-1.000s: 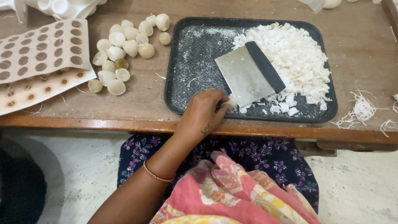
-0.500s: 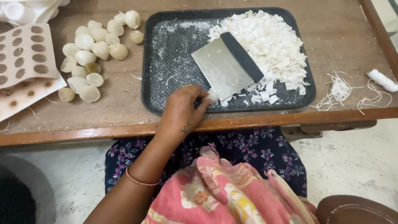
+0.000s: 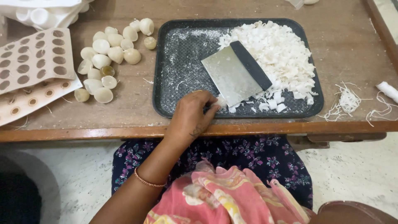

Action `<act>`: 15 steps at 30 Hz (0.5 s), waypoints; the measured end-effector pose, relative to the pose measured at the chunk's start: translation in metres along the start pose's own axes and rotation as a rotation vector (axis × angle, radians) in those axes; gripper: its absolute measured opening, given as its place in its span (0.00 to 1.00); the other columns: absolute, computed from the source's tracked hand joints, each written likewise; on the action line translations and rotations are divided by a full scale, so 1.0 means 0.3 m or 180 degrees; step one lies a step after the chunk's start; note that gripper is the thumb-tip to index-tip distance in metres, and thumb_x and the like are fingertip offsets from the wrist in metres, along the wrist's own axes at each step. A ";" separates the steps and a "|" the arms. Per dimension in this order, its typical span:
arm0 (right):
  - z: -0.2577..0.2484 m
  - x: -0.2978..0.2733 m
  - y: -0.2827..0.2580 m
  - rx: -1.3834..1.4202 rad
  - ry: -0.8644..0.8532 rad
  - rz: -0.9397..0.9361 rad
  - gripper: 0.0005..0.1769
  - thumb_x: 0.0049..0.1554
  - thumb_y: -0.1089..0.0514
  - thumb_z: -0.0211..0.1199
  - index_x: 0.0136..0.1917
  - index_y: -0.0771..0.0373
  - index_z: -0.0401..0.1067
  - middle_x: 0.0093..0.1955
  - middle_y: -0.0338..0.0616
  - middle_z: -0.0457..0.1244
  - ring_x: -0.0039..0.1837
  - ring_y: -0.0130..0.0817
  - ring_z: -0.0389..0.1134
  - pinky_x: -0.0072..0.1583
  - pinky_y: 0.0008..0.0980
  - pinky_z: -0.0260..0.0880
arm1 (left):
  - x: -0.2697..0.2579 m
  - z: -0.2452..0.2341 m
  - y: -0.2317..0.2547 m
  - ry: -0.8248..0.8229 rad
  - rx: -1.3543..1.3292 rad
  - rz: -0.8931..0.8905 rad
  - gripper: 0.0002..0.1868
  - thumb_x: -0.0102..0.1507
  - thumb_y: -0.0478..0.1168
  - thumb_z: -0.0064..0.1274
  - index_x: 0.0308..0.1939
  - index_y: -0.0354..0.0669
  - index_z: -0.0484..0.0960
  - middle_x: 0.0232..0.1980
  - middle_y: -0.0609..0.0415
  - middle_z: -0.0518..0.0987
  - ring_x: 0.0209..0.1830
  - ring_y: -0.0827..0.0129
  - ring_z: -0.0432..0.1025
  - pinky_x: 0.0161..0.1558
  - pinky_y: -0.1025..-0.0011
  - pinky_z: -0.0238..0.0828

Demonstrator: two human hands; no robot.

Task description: Scraping excess wax from candle molds using a bench scraper.

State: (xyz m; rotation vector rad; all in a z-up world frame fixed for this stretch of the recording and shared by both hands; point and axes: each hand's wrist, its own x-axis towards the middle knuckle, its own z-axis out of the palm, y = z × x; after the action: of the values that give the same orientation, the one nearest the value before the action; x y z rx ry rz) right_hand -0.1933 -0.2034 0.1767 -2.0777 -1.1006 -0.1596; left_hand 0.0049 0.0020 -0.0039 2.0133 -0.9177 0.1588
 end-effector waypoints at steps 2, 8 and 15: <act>0.063 0.063 0.045 0.0016 0.0018 0.0009 0.11 0.64 0.55 0.59 0.59 0.54 0.76 0.69 0.50 0.64 0.68 0.40 0.68 0.65 0.41 0.65 | -0.002 0.007 0.007 -0.0037 -0.0033 -0.0055 0.08 0.60 0.38 0.61 0.37 0.36 0.81 0.38 0.44 0.82 0.40 0.49 0.77 0.44 0.59 0.73; 0.167 0.180 0.169 -0.0837 0.0146 0.0333 0.16 0.62 0.53 0.60 0.62 0.55 0.76 0.69 0.54 0.63 0.69 0.46 0.65 0.66 0.45 0.64 | 0.017 0.000 -0.012 -0.0236 -0.0191 -0.0320 0.10 0.59 0.40 0.61 0.36 0.36 0.81 0.36 0.45 0.81 0.38 0.52 0.77 0.42 0.60 0.73; 0.293 0.168 0.212 0.0410 -0.0492 0.0133 0.19 0.61 0.57 0.61 0.65 0.58 0.74 0.66 0.54 0.66 0.68 0.49 0.67 0.67 0.48 0.63 | 0.018 -0.006 0.006 -0.0242 -0.0174 -0.0501 0.11 0.59 0.40 0.62 0.38 0.37 0.81 0.39 0.46 0.82 0.40 0.54 0.78 0.43 0.62 0.75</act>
State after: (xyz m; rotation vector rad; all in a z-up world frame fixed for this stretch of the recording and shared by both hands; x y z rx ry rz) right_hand -0.1345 -0.1321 0.1008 -2.0219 -1.1272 0.0916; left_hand 0.0080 -0.0002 0.0008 2.0424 -0.7979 -0.0301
